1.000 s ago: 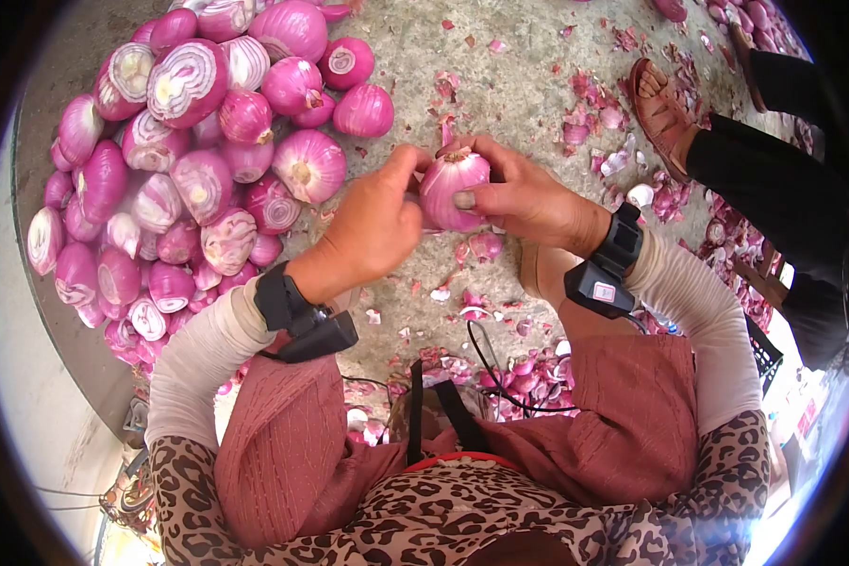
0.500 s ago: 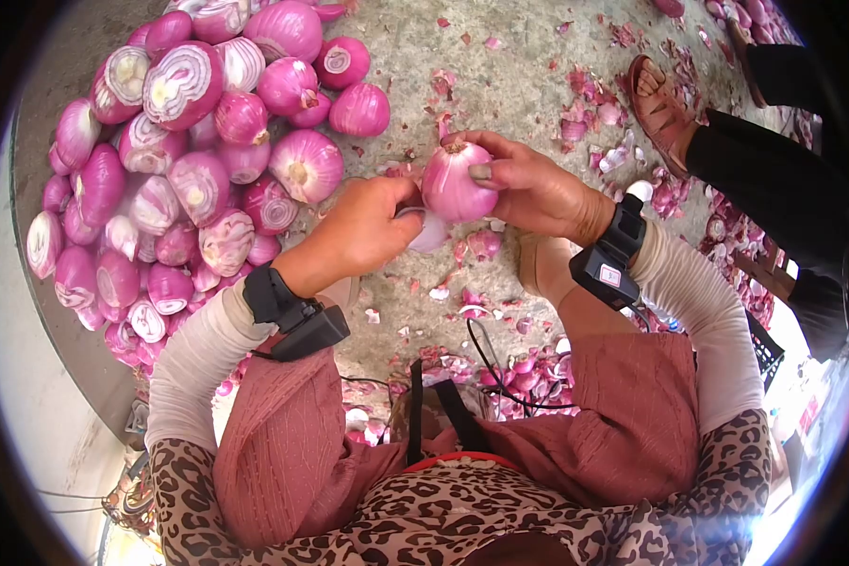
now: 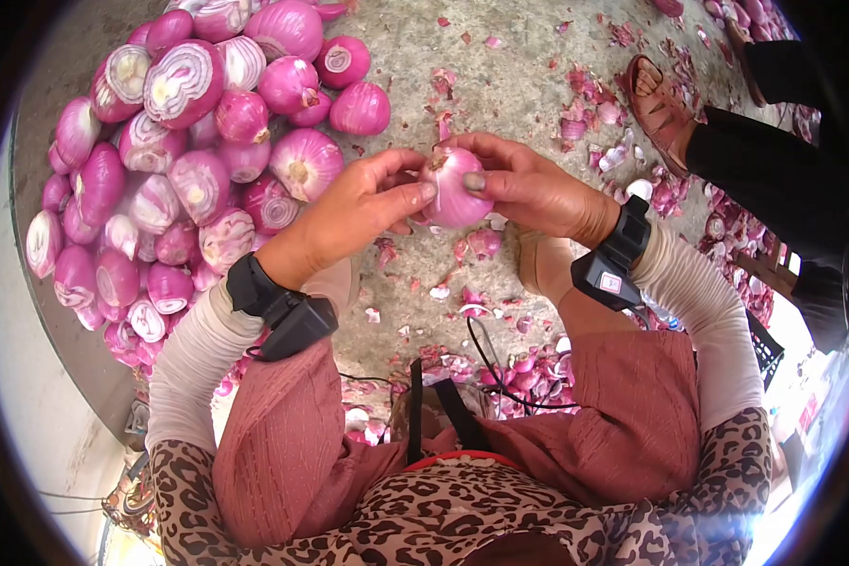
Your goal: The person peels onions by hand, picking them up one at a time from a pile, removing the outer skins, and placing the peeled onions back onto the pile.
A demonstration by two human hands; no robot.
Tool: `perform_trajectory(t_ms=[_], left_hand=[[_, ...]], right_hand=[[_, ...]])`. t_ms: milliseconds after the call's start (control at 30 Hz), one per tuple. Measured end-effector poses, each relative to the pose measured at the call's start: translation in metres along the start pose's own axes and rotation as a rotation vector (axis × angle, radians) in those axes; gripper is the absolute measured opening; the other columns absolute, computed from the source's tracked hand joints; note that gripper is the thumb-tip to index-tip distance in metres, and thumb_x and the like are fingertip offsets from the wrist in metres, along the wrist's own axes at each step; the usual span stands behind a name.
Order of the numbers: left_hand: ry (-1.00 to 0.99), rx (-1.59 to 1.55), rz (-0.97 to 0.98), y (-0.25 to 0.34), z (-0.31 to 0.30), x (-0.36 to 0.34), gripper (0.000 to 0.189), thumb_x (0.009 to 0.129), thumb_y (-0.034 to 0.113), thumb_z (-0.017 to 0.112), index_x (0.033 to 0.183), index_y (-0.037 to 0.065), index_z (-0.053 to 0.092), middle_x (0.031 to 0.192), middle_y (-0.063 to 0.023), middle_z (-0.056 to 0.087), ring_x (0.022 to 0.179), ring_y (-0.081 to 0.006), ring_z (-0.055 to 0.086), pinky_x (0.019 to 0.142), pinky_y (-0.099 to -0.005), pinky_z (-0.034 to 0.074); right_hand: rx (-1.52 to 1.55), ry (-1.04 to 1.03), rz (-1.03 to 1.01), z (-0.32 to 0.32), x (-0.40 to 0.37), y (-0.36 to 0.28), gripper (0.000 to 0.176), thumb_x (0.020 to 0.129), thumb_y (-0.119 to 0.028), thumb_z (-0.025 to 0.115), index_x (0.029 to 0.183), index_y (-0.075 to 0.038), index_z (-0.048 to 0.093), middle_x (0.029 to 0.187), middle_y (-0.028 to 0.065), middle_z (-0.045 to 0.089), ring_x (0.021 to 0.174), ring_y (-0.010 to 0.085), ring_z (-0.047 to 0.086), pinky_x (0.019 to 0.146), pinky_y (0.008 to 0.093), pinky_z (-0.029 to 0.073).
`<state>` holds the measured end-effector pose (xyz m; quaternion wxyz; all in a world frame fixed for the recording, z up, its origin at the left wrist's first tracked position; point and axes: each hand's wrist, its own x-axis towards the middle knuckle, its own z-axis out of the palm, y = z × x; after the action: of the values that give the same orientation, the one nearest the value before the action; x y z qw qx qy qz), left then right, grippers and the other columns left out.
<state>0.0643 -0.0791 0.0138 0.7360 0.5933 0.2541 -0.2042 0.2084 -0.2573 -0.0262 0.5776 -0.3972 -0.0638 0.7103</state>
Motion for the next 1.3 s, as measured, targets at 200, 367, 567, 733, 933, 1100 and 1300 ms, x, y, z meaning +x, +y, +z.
perform_trajectory(t_ms=[200,367,567,733,933,1100,1300], left_hand=[[-0.038,0.027,-0.060,-0.005,0.001,-0.002,0.042,0.084,0.013,0.055,0.122,-0.003,0.048,0.093,-0.0086,0.062,0.083,-0.0099,0.060,0.068,-0.0245,0.048],[0.071,0.290,0.184,-0.034,0.007,0.004,0.041,0.079,0.006,0.049,0.120,-0.002,0.049,0.089,-0.0133,0.062,0.077,-0.0114,0.061,0.065,-0.0261,0.047],[0.110,0.218,0.059,-0.013,0.005,-0.001,0.038,0.080,0.006,0.048,0.116,-0.004,0.050,0.086,-0.0130,0.062,0.070,-0.0131,0.061,0.060,-0.0271,0.048],[-0.031,0.121,-0.173,0.004,0.000,0.000,0.043,0.080,-0.002,0.047,0.123,-0.004,0.046,0.103,-0.0091,0.060,0.081,-0.0123,0.062,0.071,-0.0270,0.051],[0.011,0.163,-0.123,-0.008,0.005,0.000,0.045,0.077,-0.001,0.053,0.122,-0.004,0.046,0.100,-0.0081,0.061,0.079,-0.0119,0.061,0.068,-0.0272,0.051],[0.054,0.329,0.035,-0.019,0.007,0.004,0.043,0.076,-0.004,0.052,0.120,-0.004,0.048,0.096,-0.0067,0.061,0.079,-0.0109,0.060,0.065,-0.0267,0.050],[0.137,0.298,-0.048,-0.034,-0.005,0.010,0.028,0.075,0.002,0.055,0.103,-0.003,0.058,0.084,-0.0150,0.064,0.072,-0.0162,0.061,0.065,-0.0303,0.048]], right_hand=[[-0.326,-0.008,-0.036,0.013,0.000,-0.007,0.058,0.084,-0.018,0.068,0.131,-0.003,0.039,0.123,0.0086,0.051,0.113,0.0165,0.050,0.100,0.0316,0.039],[-0.523,0.038,-0.067,0.023,0.001,-0.007,0.050,0.083,-0.017,0.068,0.125,-0.003,0.044,0.117,0.0074,0.053,0.108,0.0145,0.052,0.095,0.0298,0.043],[-0.178,0.106,-0.005,0.011,0.007,-0.002,0.049,0.083,-0.028,0.068,0.119,-0.002,0.047,0.101,0.0065,0.057,0.091,0.0125,0.055,0.079,0.0261,0.045],[0.035,0.145,-0.002,0.012,0.004,-0.002,0.042,0.086,-0.024,0.062,0.118,-0.002,0.048,0.098,0.0036,0.057,0.089,0.0121,0.055,0.079,0.0260,0.046],[-0.212,0.018,-0.039,0.009,0.002,-0.004,0.041,0.085,-0.018,0.062,0.120,-0.002,0.046,0.109,0.0069,0.057,0.098,0.0137,0.054,0.084,0.0279,0.043],[-0.203,0.005,-0.045,0.001,0.002,0.005,0.036,0.084,-0.019,0.062,0.115,-0.004,0.050,0.103,0.0042,0.059,0.089,0.0098,0.055,0.074,0.0234,0.044],[0.126,-0.050,0.106,0.012,-0.007,-0.009,0.035,0.088,-0.018,0.059,0.118,-0.003,0.048,0.105,0.0055,0.057,0.096,0.0127,0.057,0.086,0.0278,0.047]])
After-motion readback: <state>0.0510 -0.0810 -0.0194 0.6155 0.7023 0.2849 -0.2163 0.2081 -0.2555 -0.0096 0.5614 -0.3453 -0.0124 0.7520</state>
